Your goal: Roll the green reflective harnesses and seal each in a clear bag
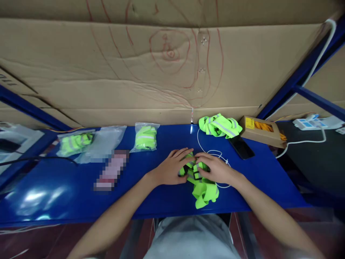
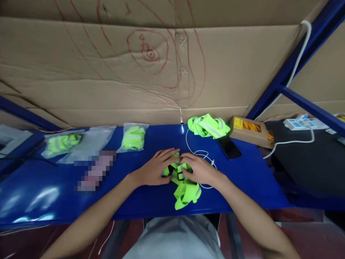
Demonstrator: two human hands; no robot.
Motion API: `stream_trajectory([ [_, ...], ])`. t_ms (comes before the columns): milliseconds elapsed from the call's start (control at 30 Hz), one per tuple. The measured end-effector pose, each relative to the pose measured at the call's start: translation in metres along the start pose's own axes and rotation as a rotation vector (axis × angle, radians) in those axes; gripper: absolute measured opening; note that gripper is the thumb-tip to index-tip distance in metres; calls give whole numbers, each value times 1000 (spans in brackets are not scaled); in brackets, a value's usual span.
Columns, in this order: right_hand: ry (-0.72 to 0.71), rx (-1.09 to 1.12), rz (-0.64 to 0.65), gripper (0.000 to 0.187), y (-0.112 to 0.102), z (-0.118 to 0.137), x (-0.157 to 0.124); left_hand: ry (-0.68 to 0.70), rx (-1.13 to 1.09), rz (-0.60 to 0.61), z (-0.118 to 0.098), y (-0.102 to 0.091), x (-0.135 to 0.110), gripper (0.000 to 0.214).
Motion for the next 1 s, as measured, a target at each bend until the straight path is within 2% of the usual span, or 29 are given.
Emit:
stream_trajectory([
  [100,6,48,0,25,-5,-3,-1,-43,-27,13,8,-1,-3,77],
  [200,-13,-5,29,21,-10,-1,0,-71,-145,-33,17,-8,-3,67],
  [267,-25,-78,45,14,-11,1,2,-124,-312,-129,29,-17,-2,59],
  [367,-22,-115,64,27,-6,1,5,-331,-653,-378,59,-30,-6,52],
  [433,-7,-65,62,21,-1,0,6,-492,-916,-511,76,-29,-11,52],
  [467,8,-40,46,20,-1,-1,5,-549,-1059,-533,79,-25,-12,54],
  [533,37,-34,-25,37,-5,-2,4,-617,-1335,-488,75,-12,-10,60],
  [600,36,-96,-105,54,-14,0,2,-625,-1533,-370,61,0,-6,63],
  [700,-18,-174,-82,66,-16,9,0,-621,-1669,-190,40,16,-2,60],
  [800,-77,-186,34,64,-7,17,0,-615,-1700,-107,29,24,-2,56],
  [867,-107,-162,55,60,-2,21,1,-621,-1691,-85,27,26,-3,56],
  [1000,-50,-54,-43,46,-6,17,0,-586,-1738,-10,17,33,-2,55],
])
Point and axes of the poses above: each hand's wrist, its own x-axis towards the middle knuckle, its own y-axis out of the palm, z = x × y, the point moved 8 cm from there along x, towards the middle knuckle, and after that the axes turned 2 degrees about -y, right-handed, at the moved point
